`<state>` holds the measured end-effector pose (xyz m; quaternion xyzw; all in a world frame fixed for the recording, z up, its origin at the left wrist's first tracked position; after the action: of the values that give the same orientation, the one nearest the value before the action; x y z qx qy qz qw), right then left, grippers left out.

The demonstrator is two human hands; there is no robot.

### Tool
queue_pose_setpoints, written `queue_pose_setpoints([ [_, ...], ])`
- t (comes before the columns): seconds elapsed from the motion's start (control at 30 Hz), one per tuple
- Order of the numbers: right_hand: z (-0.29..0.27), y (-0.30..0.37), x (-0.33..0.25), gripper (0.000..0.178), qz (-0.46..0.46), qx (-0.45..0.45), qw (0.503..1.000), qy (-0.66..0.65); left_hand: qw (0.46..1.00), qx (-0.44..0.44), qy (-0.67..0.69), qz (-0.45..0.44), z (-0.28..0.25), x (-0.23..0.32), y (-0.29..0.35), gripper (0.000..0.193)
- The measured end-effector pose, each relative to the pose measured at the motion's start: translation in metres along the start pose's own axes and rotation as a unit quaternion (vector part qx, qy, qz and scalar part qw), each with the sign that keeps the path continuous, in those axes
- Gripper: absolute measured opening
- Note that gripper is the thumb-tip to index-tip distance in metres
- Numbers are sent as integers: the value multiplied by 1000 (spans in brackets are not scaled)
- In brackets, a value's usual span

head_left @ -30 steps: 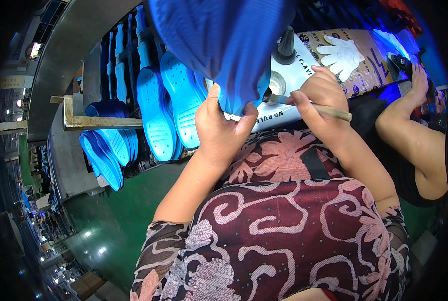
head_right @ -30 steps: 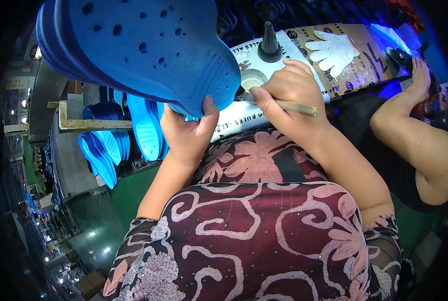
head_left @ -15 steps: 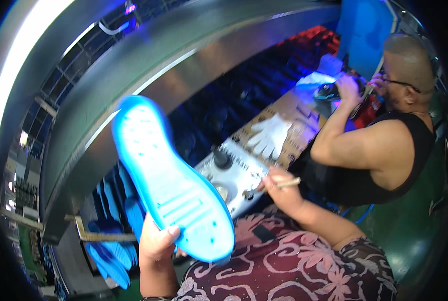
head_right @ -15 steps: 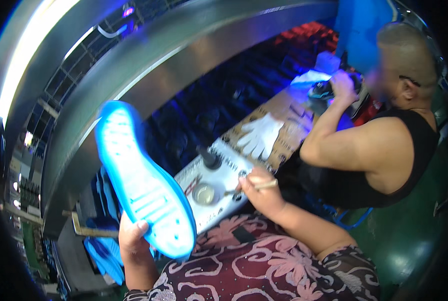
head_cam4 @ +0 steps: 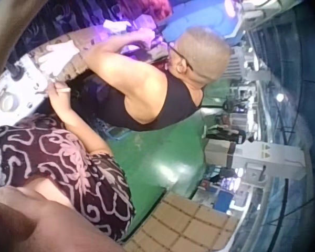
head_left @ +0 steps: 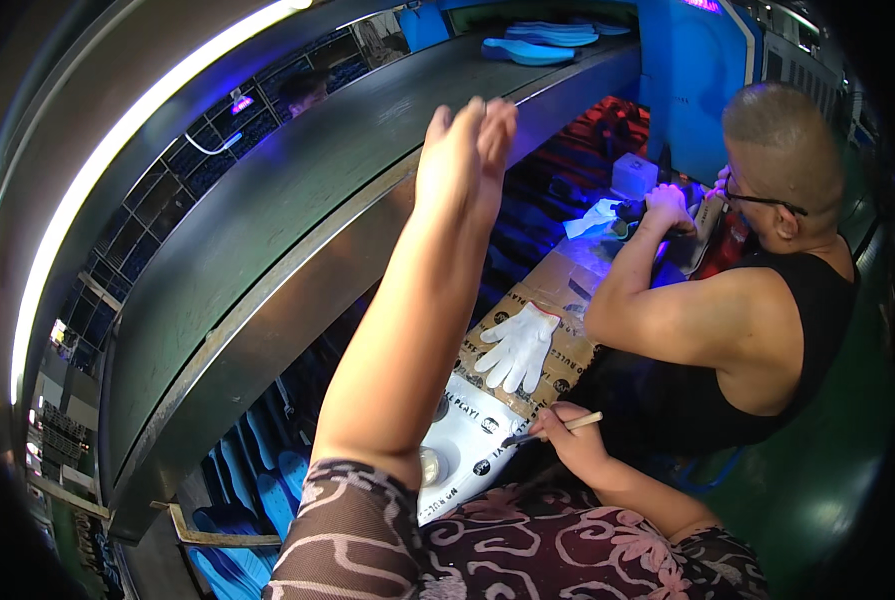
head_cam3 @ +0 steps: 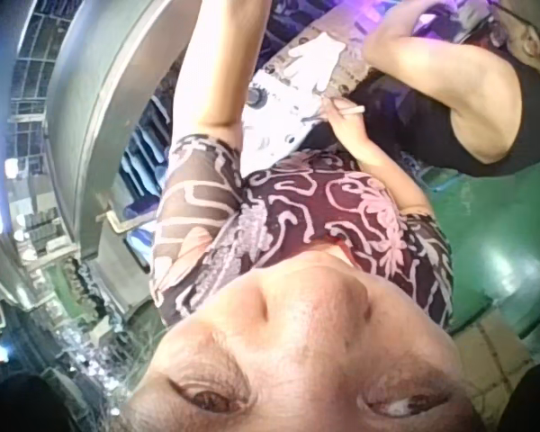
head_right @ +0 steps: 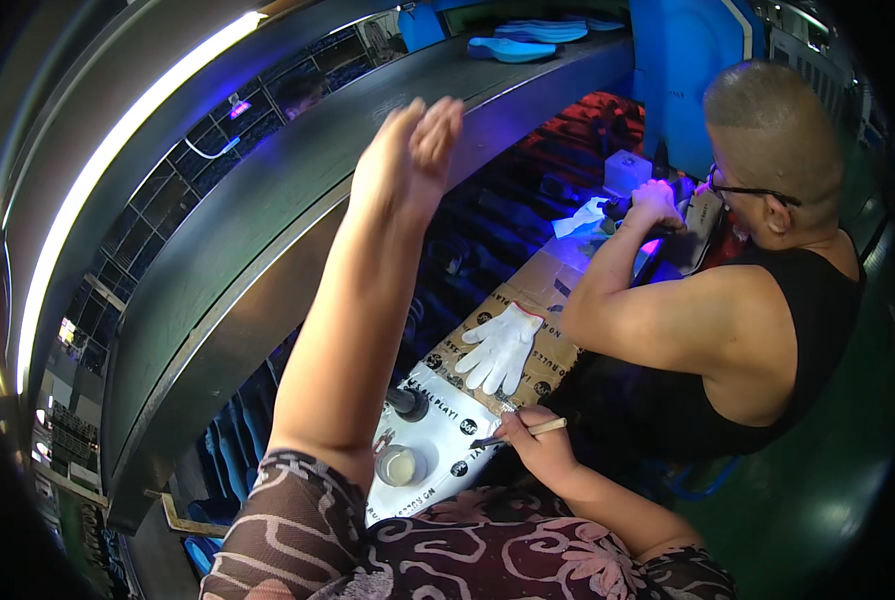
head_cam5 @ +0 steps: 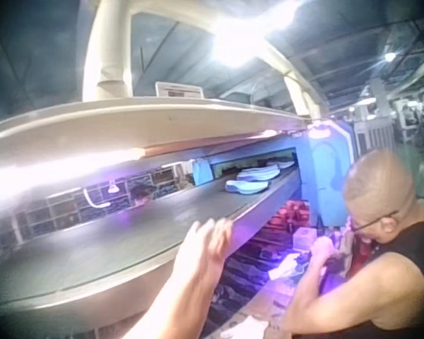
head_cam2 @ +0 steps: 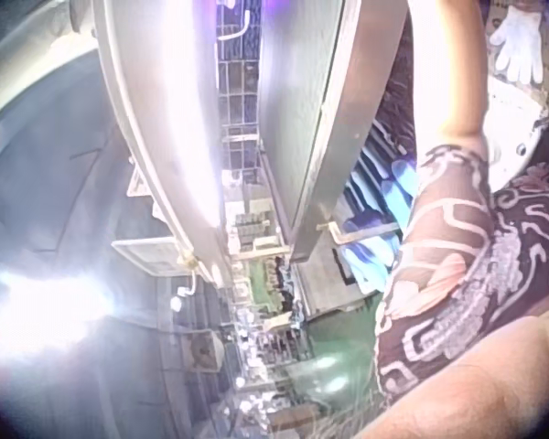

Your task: The person applies adhesive to shoe soles using a brush and places the soles onto an overhead conveyor belt.

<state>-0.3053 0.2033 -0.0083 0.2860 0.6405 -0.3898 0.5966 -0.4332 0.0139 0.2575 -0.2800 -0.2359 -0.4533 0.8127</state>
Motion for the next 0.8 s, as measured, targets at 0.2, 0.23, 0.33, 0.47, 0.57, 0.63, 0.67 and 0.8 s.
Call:
queue_pose_setpoints([
  [0.2,-4,-1,19,29,35,-18,999,2,921,6,-384,-69,-151,32,172,40],
  [0.23,1,-1,19,29,41,-32,999,-2,889,33,-451,-71,-184,51,209,33],
  [0.33,19,3,20,29,71,-53,996,-14,687,156,-707,-67,-263,103,328,38],
  [0.47,47,8,28,30,61,-99,992,-40,419,298,-856,-52,-306,129,448,51],
  [0.57,67,13,23,31,60,-138,988,-38,294,252,-908,-159,-360,114,500,52],
  [0.63,76,16,19,31,58,-144,987,-28,289,282,-901,-160,-374,111,496,49],
  [0.67,81,18,17,31,57,-156,986,-22,279,315,-892,-163,-370,112,495,46],
  [0.8,88,26,21,28,95,-134,986,4,271,318,-886,-203,-376,121,485,34],
])
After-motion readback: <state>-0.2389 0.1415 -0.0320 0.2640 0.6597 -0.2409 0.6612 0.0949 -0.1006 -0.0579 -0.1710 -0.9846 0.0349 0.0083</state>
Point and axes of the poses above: each hand's wrist, its own y-axis away from the middle knuckle, its own z-axis out of the palm, x = y × z, the point moved 1 cm from there along -y, towards the middle knuckle
